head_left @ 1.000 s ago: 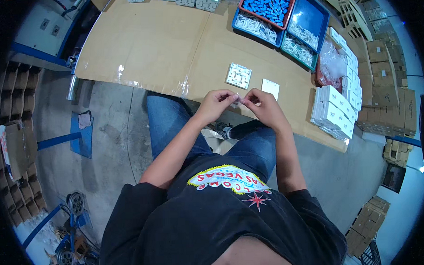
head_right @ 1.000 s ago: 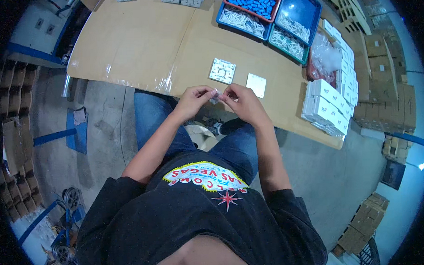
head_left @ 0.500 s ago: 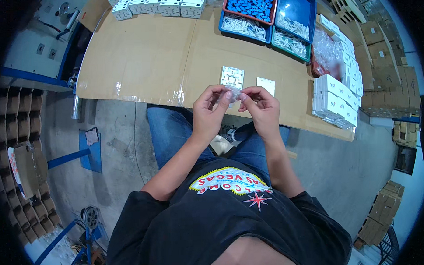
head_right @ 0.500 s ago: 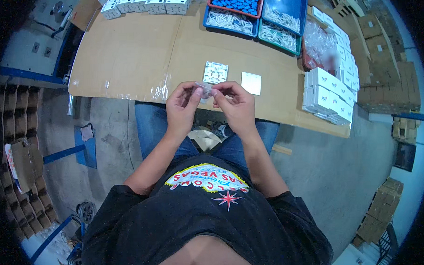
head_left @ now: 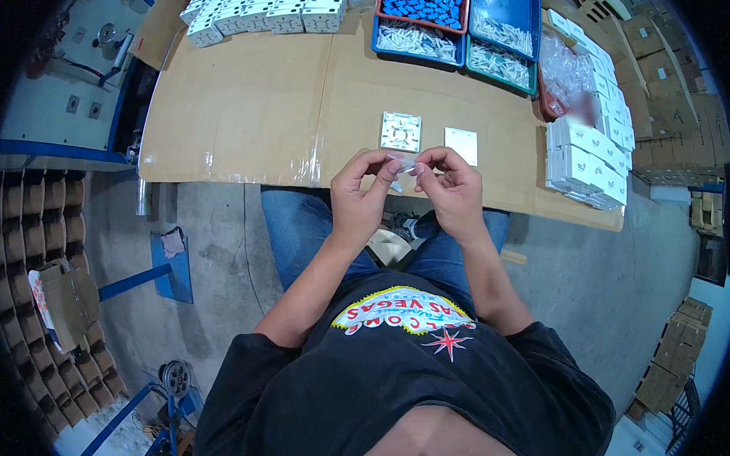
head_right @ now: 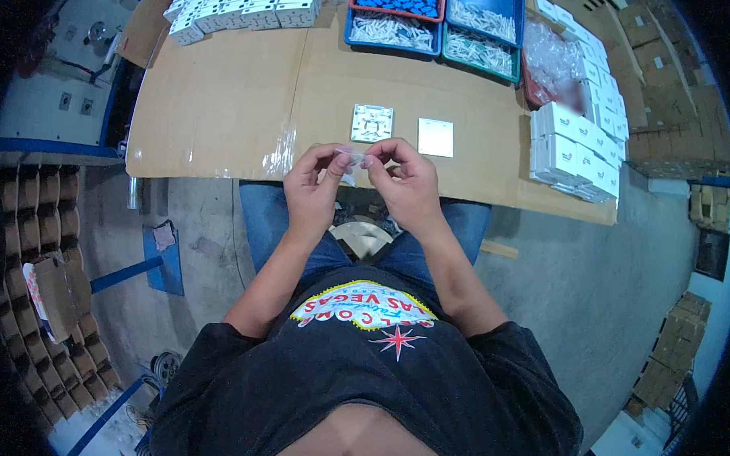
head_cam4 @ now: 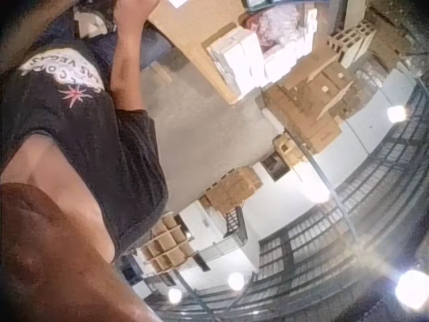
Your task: Assemble component kits by placing plastic parts and fasteners into small bags and then into white boxes.
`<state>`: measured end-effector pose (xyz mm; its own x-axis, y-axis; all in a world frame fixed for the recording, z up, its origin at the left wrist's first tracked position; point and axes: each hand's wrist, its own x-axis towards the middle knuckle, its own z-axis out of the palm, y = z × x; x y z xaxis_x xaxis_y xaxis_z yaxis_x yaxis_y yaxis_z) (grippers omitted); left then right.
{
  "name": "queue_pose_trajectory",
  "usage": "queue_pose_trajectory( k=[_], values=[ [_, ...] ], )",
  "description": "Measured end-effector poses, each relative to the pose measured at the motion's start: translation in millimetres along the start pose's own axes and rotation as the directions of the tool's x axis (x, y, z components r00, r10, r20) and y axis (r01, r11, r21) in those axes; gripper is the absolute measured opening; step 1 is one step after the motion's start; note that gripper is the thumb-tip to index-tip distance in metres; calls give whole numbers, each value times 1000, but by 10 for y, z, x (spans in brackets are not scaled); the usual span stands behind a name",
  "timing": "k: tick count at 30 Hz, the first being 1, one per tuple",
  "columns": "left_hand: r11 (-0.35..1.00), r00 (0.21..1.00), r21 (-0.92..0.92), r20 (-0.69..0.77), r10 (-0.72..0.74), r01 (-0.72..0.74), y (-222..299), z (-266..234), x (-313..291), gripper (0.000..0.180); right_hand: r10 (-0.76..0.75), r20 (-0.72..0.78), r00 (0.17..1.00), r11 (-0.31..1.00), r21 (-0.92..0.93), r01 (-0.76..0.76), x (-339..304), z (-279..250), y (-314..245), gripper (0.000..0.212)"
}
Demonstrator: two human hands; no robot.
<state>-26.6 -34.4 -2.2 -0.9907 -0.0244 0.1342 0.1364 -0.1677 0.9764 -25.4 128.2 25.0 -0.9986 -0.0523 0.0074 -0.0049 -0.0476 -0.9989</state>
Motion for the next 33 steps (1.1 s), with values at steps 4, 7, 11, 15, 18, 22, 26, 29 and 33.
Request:
queue_pose_trajectory(
  k=[4,7,11,15,18,22,26,29,33],
  values=[
    [997,999,57,24,45,-46,9,7,-2,17,33,-45,998,996,87,-29,10,30,-12,10],
    [998,998,16,13,67,-67,28,1,18,15,159,14,987,974,159,-159,47,-5,-33,11],
    [1000,1000,-13,30,9,-9,-4,2,22,16,208,43,977,959,190,-212,58,-52,-16,11],
    [996,998,-77,54,-38,42,26,30,26,20,160,52,986,970,175,-167,52,-45,12,10],
    [980,991,-153,66,-118,127,50,56,24,23,135,63,989,976,165,-143,51,-46,50,9],
    [944,982,-270,61,-179,189,127,82,41,26,145,54,988,975,162,-152,56,-44,11,8],
    [947,980,-256,101,-173,193,166,62,50,28,140,39,989,976,162,-145,61,-53,19,8],
    [954,979,-230,98,-176,195,166,68,45,30,159,59,985,975,146,-166,55,-63,25,8],
    [962,985,-216,80,-156,170,149,71,40,31,169,87,982,975,134,-180,38,-48,32,9]
  ],
)
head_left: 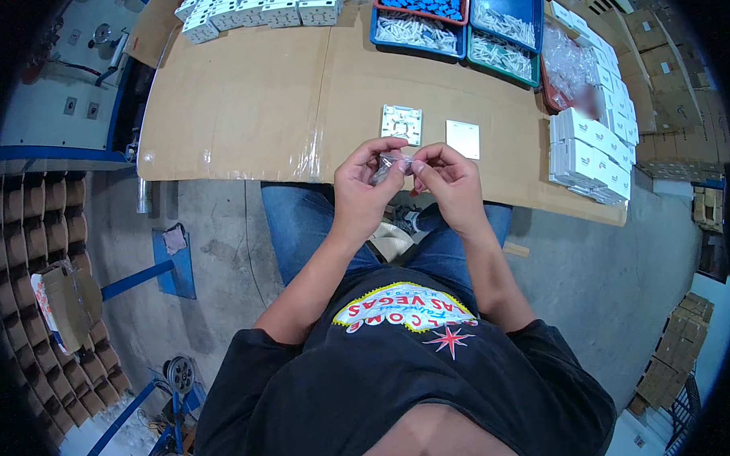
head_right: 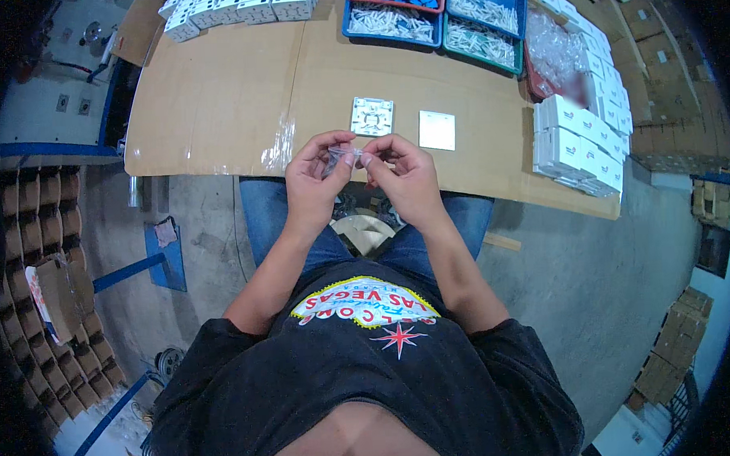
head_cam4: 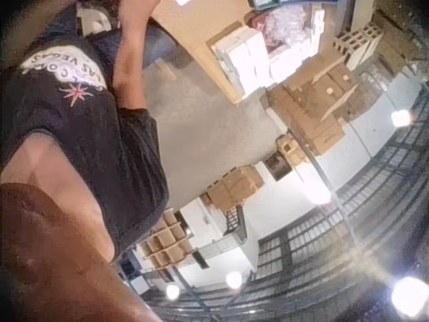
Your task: Assemble component kits by placing plastic parts and fasteners into small bags and then into white boxes.
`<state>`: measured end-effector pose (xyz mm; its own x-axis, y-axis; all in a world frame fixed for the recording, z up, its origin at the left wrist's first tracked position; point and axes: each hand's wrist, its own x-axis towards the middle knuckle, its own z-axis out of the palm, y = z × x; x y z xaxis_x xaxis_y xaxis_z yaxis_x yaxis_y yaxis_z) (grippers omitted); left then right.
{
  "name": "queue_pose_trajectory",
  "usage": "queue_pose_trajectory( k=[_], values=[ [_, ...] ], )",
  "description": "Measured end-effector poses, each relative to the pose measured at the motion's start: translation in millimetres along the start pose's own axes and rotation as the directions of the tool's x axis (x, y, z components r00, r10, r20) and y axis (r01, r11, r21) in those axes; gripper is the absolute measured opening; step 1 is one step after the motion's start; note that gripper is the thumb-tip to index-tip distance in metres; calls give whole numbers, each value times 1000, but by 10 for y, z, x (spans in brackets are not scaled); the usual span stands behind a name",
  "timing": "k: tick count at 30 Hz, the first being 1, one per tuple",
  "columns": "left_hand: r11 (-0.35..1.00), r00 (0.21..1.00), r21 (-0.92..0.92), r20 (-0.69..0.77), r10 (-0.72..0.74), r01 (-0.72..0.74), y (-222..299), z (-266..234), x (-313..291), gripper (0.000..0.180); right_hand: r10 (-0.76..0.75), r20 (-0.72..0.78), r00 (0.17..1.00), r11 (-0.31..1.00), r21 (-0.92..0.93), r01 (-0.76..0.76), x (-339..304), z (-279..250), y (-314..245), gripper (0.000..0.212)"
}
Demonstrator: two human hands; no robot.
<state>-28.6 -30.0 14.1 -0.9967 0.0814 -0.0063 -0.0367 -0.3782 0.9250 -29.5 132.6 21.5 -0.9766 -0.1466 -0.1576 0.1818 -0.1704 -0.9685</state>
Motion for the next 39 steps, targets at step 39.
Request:
queue_pose_trajectory(
  k=[39],
  values=[
    [1000,1000,-11,22,19,-19,42,-3,12,29,-106,-55,993,994,-34,104,-16,4,-51,11]
  ],
)
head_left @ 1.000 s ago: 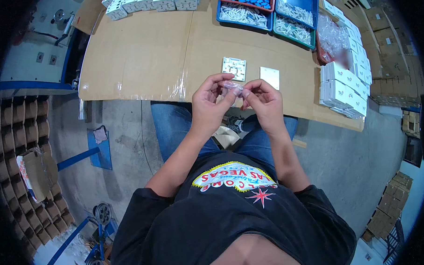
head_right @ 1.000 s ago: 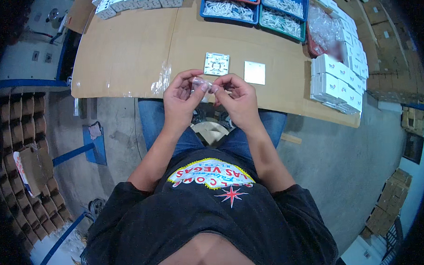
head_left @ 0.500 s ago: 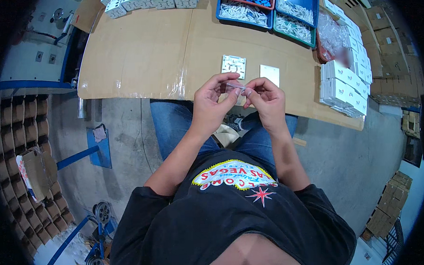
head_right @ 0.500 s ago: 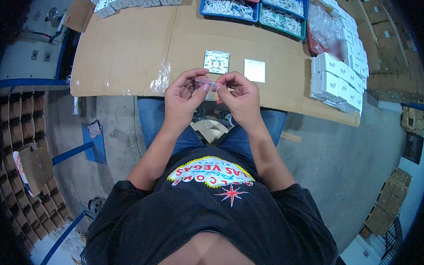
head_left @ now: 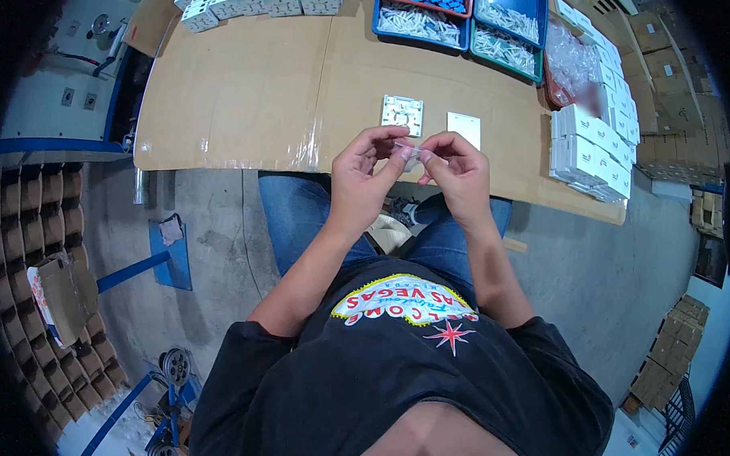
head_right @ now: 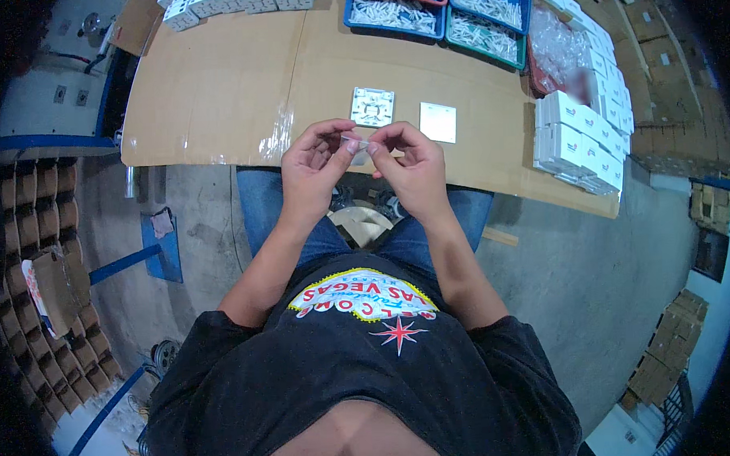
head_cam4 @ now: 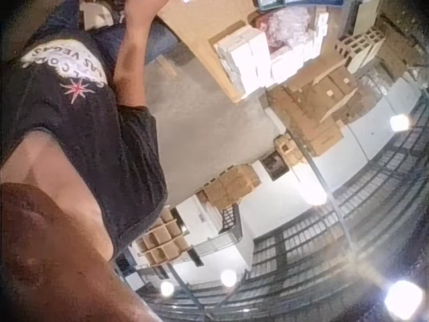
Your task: Assemble component kits by placing plastic parts and fasteners into small bags and then into white boxes.
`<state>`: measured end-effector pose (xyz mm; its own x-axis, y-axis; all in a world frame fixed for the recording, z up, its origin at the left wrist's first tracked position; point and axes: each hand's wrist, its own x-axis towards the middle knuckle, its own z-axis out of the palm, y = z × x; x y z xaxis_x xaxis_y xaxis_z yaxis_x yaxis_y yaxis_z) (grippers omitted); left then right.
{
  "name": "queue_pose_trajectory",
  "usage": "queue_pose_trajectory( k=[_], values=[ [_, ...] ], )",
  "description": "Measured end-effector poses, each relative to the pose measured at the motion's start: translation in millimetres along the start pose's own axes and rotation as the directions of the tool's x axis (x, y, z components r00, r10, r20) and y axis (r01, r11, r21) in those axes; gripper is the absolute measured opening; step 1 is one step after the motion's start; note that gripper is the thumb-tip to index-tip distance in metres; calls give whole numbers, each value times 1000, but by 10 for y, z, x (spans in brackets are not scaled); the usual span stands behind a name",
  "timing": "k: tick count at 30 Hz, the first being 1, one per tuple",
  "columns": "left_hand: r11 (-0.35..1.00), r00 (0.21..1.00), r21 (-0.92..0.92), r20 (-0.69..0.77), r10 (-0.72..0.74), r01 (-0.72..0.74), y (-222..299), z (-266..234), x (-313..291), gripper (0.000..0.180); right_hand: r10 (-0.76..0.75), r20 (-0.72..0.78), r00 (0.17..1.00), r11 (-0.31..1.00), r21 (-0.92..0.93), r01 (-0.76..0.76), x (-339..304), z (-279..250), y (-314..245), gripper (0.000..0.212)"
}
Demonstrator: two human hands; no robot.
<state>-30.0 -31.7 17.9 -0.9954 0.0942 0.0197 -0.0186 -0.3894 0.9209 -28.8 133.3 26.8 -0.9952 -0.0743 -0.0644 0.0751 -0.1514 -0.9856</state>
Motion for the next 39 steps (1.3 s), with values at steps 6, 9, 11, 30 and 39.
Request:
queue_pose_trajectory(
  k=[6,9,11,30,39],
  values=[
    [999,1000,44,18,14,-15,-65,-32,-13,30,-23,-47,999,998,-65,20,-20,10,65,8],
    [998,1000,53,9,16,-17,-55,-17,-23,30,-70,-73,995,991,-118,61,-37,49,55,8],
    [999,1000,43,5,12,-13,-47,-14,-25,30,-66,-72,995,992,-115,58,-39,48,63,9],
    [999,1000,28,-18,26,-25,-46,-18,-38,33,-57,-24,998,995,-84,55,-49,53,65,9],
    [999,997,41,-69,32,-29,-41,-7,-24,29,-1,-32,999,997,-72,-2,-30,40,64,10]
  ],
)
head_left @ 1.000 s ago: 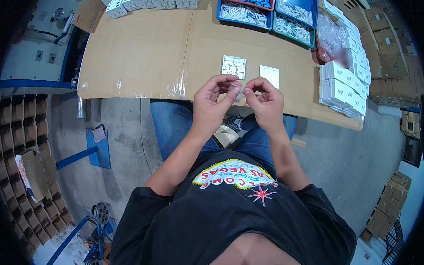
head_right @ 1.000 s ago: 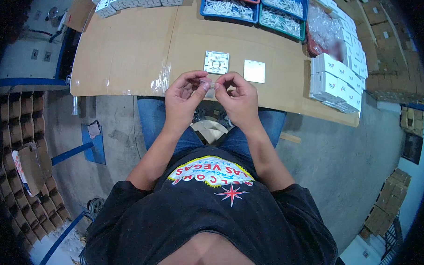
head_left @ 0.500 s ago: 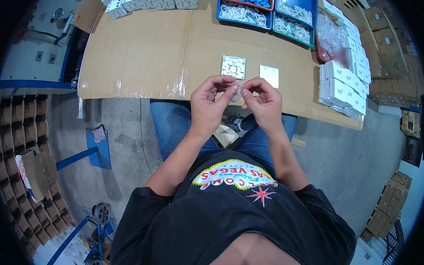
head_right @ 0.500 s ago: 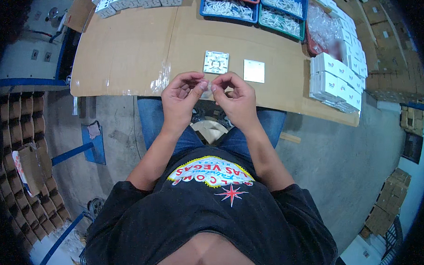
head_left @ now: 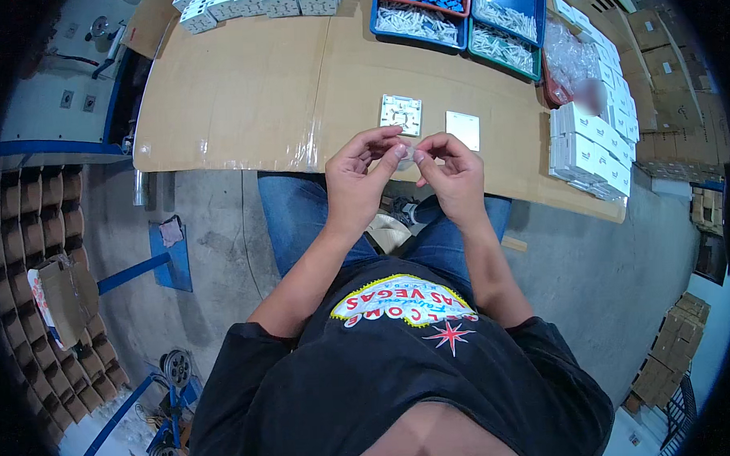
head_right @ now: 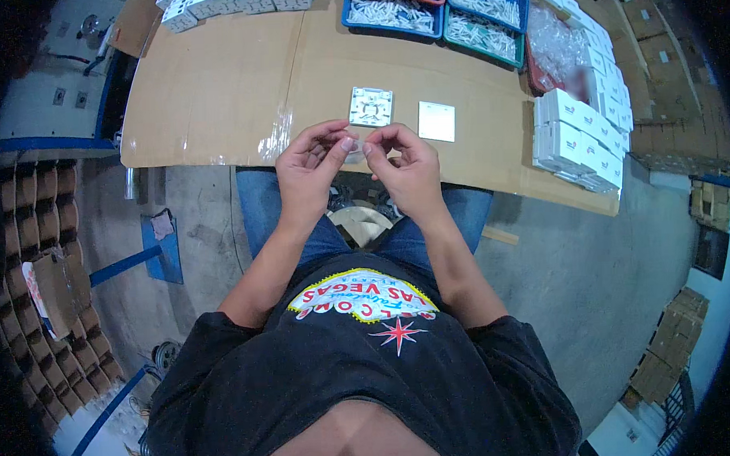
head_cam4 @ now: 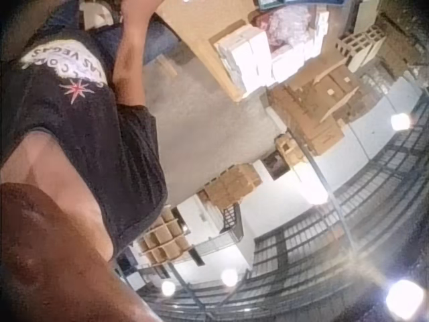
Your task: Assemble component kits by placing plastic parts and fasteners into small bags and then into white boxes.
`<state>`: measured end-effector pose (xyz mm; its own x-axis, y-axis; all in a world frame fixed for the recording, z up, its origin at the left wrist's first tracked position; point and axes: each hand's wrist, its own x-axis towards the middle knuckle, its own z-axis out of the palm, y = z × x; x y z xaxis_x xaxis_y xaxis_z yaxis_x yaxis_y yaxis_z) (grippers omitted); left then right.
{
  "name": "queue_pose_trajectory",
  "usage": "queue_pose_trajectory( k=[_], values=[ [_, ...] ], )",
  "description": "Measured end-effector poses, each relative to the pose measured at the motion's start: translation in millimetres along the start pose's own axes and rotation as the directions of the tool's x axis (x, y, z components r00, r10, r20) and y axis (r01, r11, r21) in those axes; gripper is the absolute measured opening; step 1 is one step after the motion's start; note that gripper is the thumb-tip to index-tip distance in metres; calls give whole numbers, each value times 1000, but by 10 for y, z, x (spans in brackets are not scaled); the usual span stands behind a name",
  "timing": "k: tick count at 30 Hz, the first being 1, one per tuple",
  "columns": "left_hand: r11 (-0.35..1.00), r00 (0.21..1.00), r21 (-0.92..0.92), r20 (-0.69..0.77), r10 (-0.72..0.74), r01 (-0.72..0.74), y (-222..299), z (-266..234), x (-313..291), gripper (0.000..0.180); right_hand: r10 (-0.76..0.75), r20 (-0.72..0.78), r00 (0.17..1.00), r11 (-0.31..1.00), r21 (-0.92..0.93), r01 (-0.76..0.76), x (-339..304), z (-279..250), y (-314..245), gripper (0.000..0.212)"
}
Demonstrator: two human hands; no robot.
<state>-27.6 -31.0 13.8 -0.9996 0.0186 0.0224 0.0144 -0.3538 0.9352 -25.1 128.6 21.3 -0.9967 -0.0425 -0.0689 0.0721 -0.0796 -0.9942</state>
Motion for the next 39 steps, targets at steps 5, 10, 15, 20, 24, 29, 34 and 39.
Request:
queue_pose_trajectory(
  k=[5,10,15,20,24,29,34,39],
  values=[
    [1000,999,-3,-22,26,-26,-44,9,-6,27,-27,18,999,1000,16,27,-4,11,23,9],
    [999,1000,-39,-14,-21,21,-28,-17,17,29,-34,28,999,999,2,34,6,-6,14,8],
    [999,1000,-33,-3,-18,18,-48,-11,1,29,-42,18,999,999,-23,43,3,-38,65,8],
    [998,998,-27,-17,-62,62,-58,-17,14,30,-7,-3,1000,1000,-13,7,-12,-5,49,9],
    [996,998,-66,22,-66,68,-26,17,18,32,-38,-2,999,999,-1,38,8,-34,60,9],
    [991,991,-58,73,-116,120,-92,-10,13,34,-26,26,999,1000,-11,26,6,-44,61,9],
    [998,997,-22,52,-57,59,-173,-24,15,34,-57,34,998,998,-34,59,10,-29,97,8],
    [995,995,-65,75,-69,74,-124,5,27,33,-4,14,1000,1000,-24,4,8,-45,88,8]
  ],
)
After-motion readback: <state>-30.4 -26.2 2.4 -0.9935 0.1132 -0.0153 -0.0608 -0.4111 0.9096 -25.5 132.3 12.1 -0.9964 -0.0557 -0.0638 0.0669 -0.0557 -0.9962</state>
